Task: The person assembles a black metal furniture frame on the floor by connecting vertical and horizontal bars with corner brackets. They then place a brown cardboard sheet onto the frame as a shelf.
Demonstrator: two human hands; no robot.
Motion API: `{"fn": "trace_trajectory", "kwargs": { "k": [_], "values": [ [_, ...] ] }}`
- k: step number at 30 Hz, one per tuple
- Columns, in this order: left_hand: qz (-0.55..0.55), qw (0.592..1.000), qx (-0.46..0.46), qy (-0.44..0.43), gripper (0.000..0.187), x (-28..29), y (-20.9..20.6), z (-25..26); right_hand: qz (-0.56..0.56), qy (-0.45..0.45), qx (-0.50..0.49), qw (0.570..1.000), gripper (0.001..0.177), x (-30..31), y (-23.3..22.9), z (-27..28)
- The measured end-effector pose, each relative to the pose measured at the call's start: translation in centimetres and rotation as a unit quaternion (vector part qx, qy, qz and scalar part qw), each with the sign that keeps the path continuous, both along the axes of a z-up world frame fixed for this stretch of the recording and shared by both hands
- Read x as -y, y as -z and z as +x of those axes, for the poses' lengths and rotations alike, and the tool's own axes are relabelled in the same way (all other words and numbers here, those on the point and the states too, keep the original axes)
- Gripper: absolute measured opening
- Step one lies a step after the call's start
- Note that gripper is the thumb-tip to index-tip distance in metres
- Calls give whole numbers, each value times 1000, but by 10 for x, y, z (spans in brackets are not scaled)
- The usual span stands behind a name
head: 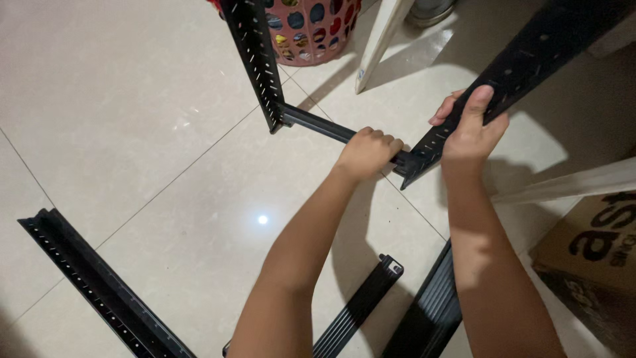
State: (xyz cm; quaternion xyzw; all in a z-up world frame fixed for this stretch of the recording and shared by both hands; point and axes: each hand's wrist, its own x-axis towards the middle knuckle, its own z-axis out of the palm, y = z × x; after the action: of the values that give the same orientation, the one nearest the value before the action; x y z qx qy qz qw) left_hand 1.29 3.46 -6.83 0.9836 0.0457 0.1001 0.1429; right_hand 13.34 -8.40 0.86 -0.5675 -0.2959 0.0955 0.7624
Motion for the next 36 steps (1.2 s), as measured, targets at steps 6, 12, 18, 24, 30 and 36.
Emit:
{"fn": "trace_trajectory", "kwargs": {
  "k": [6,12,18,24,30,36],
  "values": [
    [24,1000,-9,-14,23,-8,23,13,13,6,22,1000,56,-2,-3,2],
    [-2,996,-71,-56,26,1,10,9,19,-19,-3,1000,57,0,2,5],
    [-81,959,-220,-159,39,-2,-37,41,7,-20,-5,1000,59,1,-2,6],
    [17,947,66,-314,53,21,-22,35,18,-24,8,1000,59,2,4,6],
    [-44,957,36,-285,60,17,-1,14,31,-5,-4,1000,53,-1,19,12],
    [-158,934,115,-301,63,73,8,-57,-190,137,72,969,57,15,51,-11]
  ]
}}
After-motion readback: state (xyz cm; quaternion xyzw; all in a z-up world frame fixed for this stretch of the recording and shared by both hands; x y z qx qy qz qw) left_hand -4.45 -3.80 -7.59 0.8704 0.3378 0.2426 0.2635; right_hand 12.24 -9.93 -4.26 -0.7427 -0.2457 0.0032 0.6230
